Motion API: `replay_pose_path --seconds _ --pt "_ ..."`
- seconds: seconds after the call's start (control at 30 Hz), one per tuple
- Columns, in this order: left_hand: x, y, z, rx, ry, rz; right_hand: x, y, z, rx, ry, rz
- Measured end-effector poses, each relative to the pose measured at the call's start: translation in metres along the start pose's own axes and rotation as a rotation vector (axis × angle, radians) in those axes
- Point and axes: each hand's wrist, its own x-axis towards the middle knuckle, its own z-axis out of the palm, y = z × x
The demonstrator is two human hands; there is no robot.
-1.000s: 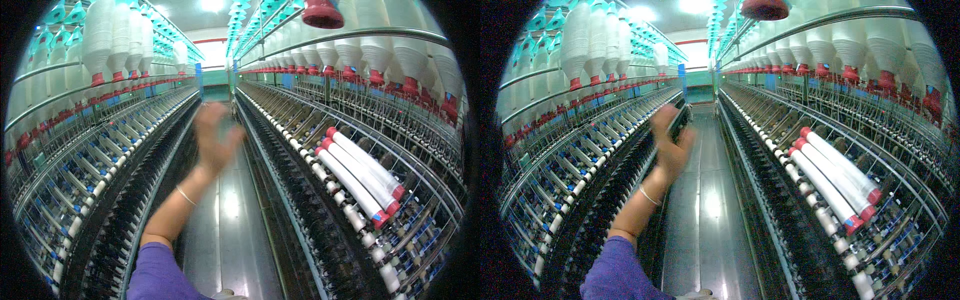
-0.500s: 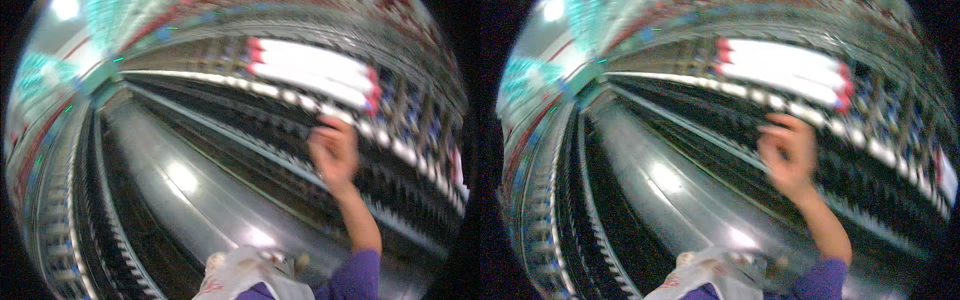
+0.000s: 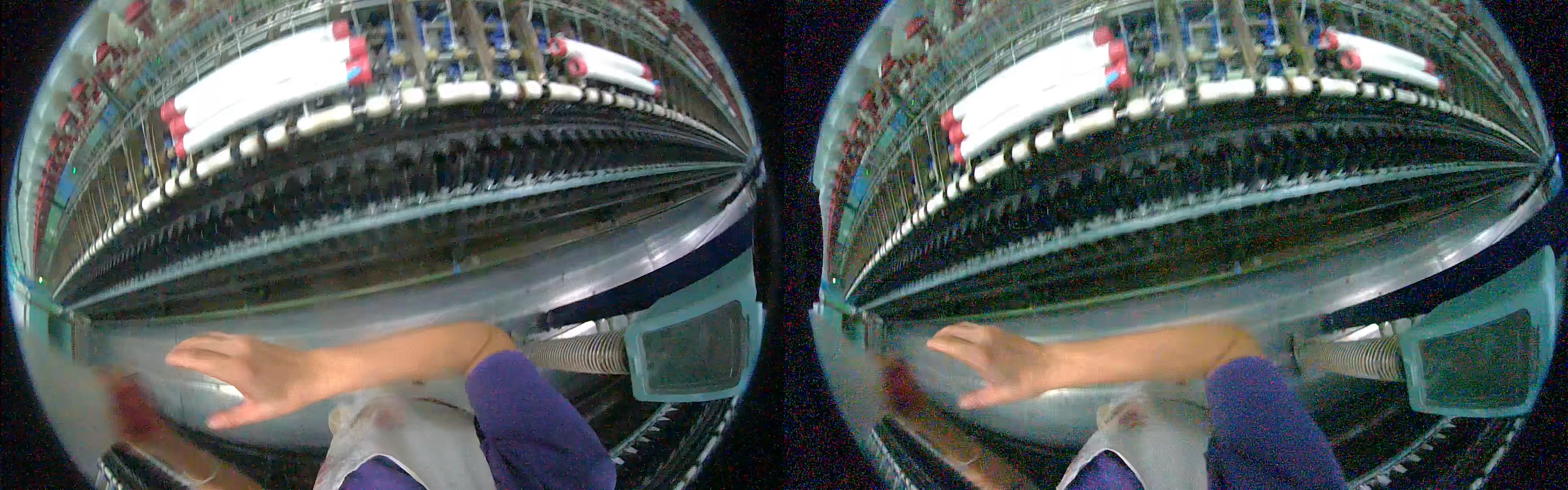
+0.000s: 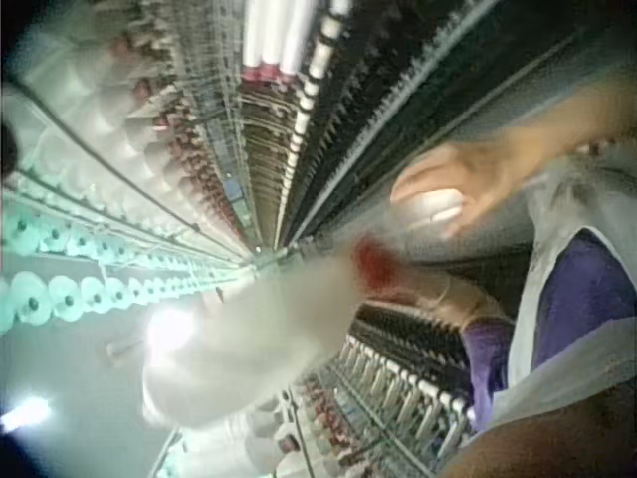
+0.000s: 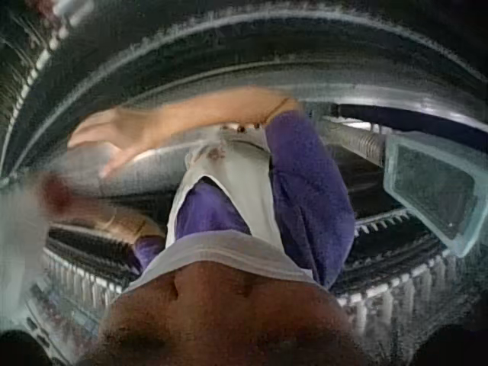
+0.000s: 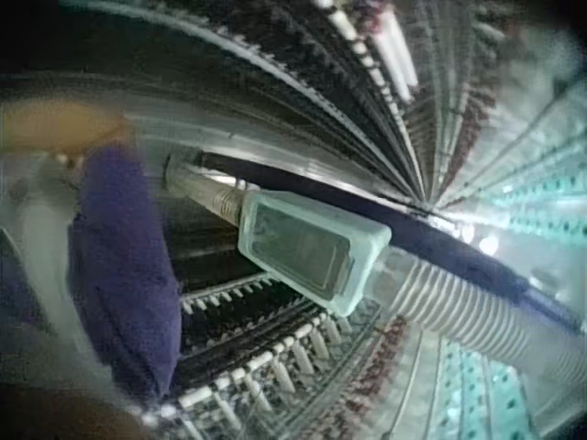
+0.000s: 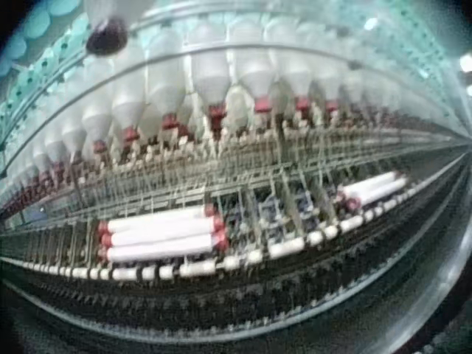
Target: The person removes white textile spools from a spinning machine, carries them to a nearby table, and wipes each spool with a white cloth. The person then places the cleaned spools into a green basket.
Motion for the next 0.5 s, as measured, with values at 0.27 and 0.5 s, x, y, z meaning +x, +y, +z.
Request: replay_pose_path --seconds 0.27,0.5 --pt "-0.215 0.288 0.120 -0.971 -1.188 -0.105 -0.089 0.018 -0.122 -0.188 0.143 0.675" --pt "-0.182 0.425 0.178 -1.303 -1.441 0.415 -0.166 -0.052 -0.280 -0.213 0.613 0.793"
